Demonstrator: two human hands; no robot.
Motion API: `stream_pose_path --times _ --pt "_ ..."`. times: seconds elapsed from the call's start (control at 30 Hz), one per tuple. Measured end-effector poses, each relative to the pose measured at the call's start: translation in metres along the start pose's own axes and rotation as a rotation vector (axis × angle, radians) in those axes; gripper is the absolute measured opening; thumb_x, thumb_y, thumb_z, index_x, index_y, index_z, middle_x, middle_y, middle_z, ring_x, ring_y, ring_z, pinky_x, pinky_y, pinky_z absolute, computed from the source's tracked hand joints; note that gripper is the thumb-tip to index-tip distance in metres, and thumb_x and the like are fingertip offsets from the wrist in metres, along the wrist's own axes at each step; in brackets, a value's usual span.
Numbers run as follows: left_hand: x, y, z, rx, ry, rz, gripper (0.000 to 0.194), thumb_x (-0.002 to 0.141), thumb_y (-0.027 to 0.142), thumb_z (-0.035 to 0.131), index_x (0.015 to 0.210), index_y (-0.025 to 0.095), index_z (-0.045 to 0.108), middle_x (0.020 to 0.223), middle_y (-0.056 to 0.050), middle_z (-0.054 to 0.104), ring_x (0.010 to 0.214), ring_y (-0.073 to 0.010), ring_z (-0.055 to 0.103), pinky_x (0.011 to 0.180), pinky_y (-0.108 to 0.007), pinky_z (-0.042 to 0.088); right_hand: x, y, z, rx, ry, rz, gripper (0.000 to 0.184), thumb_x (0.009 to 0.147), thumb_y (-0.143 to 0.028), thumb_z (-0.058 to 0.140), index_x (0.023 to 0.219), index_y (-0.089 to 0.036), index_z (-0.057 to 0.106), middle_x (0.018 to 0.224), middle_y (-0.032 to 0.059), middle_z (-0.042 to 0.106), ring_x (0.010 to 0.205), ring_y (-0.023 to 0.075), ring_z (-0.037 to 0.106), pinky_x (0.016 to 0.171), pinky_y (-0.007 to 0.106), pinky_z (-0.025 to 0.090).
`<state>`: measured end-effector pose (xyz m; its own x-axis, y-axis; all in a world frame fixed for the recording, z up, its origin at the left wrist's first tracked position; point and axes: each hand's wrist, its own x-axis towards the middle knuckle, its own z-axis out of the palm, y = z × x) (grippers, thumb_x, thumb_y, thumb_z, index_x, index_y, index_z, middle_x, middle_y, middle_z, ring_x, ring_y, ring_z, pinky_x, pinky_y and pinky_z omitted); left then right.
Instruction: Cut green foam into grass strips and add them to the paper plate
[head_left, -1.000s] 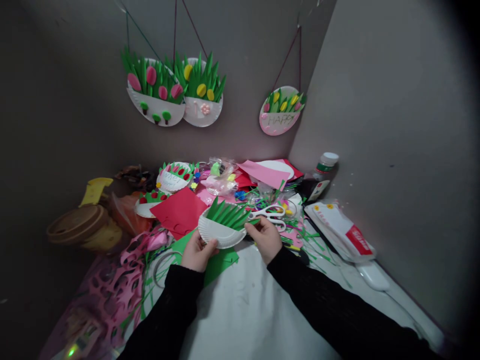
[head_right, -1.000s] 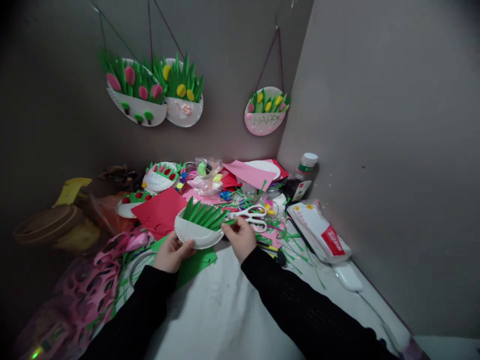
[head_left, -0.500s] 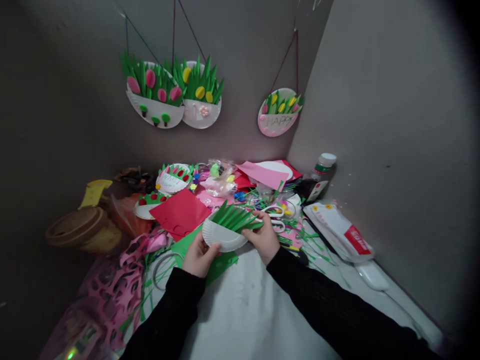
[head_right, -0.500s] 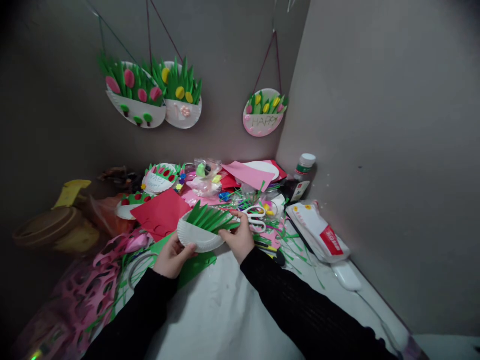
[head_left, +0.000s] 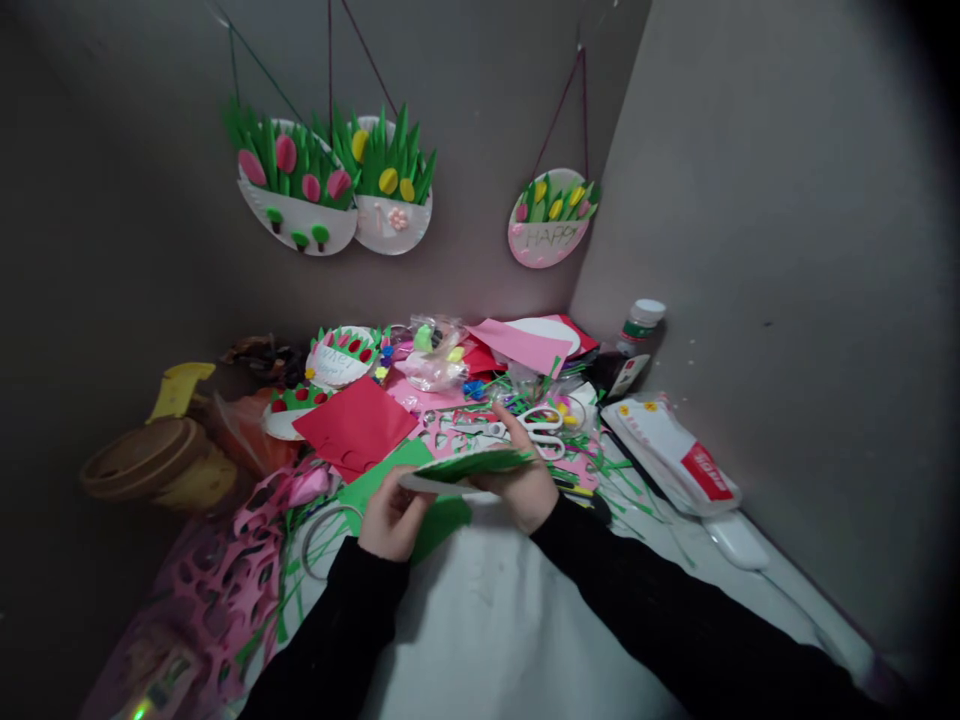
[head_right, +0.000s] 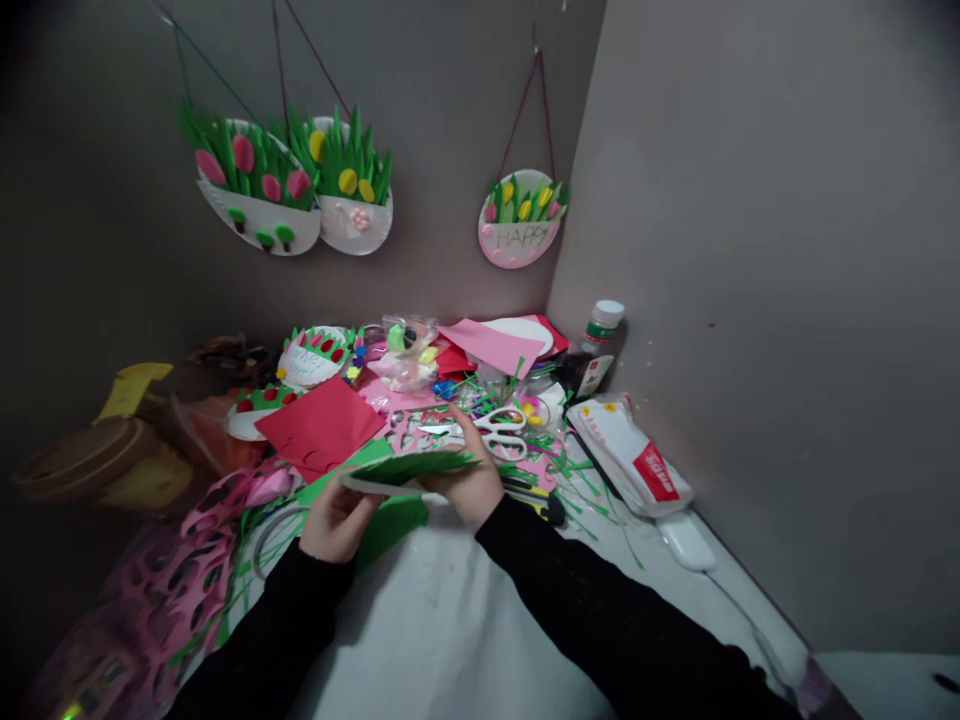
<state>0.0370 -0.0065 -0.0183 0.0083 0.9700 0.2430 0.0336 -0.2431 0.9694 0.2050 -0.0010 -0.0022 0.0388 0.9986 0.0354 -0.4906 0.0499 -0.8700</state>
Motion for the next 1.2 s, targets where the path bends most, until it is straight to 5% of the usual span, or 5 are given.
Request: stream_pose_path --times 0.3,0.73,0.93,1.07,1.2 --pt "-0.003 0.009 0.006 -0.153 -0.138 0.051 0.009 0.072 0.023 0.062 0.077 0.019 0.056 0.081 -0.006 0.068 0.078 -0.0187 0.063 0.073 -0.03 0.045 -0.006 -0.003 0.004 -0.004 -0.073 0.066 0.09 0.053 -0.018 0.075 0.134 -0.027 0.034 0.065 -0.0039 0.06 0.054 0.0135 0.055 0.049 0.026 0.047" --pt "-0.002 0.005 0.007 0.04 -0.052 -0.028 0.014 0.068 0.027 0.064 0.077 0.018 0.06 0.067 0.0 0.057 0.06 -0.0135 0.052 0.055 -0.024 0.039 -0.008 -0.001 0.006 -0.032 -0.014 0.067 0.067 0.053 -0.019 0.075 0.116 -0.023 0.05 0.064 -0.0048 0.055 0.058 0.0142 0.052 0.057 0.029 0.047" --pt "0.001 0.006 -0.002 0.086 0.008 -0.011 0.015 0.067 0.029 0.068 0.077 0.02 0.061 0.067 0.0 0.06 0.06 -0.0146 0.054 0.056 -0.025 0.042 -0.003 -0.001 0.003 -0.102 0.041 -0.049 0.047 0.057 -0.023 0.073 0.098 -0.024 0.05 0.072 -0.0047 0.05 0.061 0.0113 0.048 0.056 0.024 0.041" --pt "0.006 0.012 -0.008 0.069 0.073 0.02 0.017 0.067 0.032 0.069 0.077 0.021 0.059 0.075 -0.003 0.066 0.071 -0.0195 0.062 0.068 -0.03 0.047 -0.008 -0.002 -0.003 -0.301 0.134 -0.166 0.023 0.064 -0.025 0.068 0.073 -0.022 0.046 0.056 -0.0089 0.035 0.049 0.0078 0.034 0.047 0.02 0.03" --pt "0.008 0.019 -0.012 0.072 0.094 0.021 0.019 0.065 0.031 0.07 0.077 0.021 0.06 0.077 -0.004 0.068 0.076 -0.0217 0.064 0.069 -0.031 0.047 -0.019 -0.005 -0.005 -0.618 -0.009 -0.3 0.009 0.071 -0.026 0.061 0.078 -0.02 0.06 0.049 -0.0083 0.034 0.045 0.0088 0.033 0.047 0.022 0.029"
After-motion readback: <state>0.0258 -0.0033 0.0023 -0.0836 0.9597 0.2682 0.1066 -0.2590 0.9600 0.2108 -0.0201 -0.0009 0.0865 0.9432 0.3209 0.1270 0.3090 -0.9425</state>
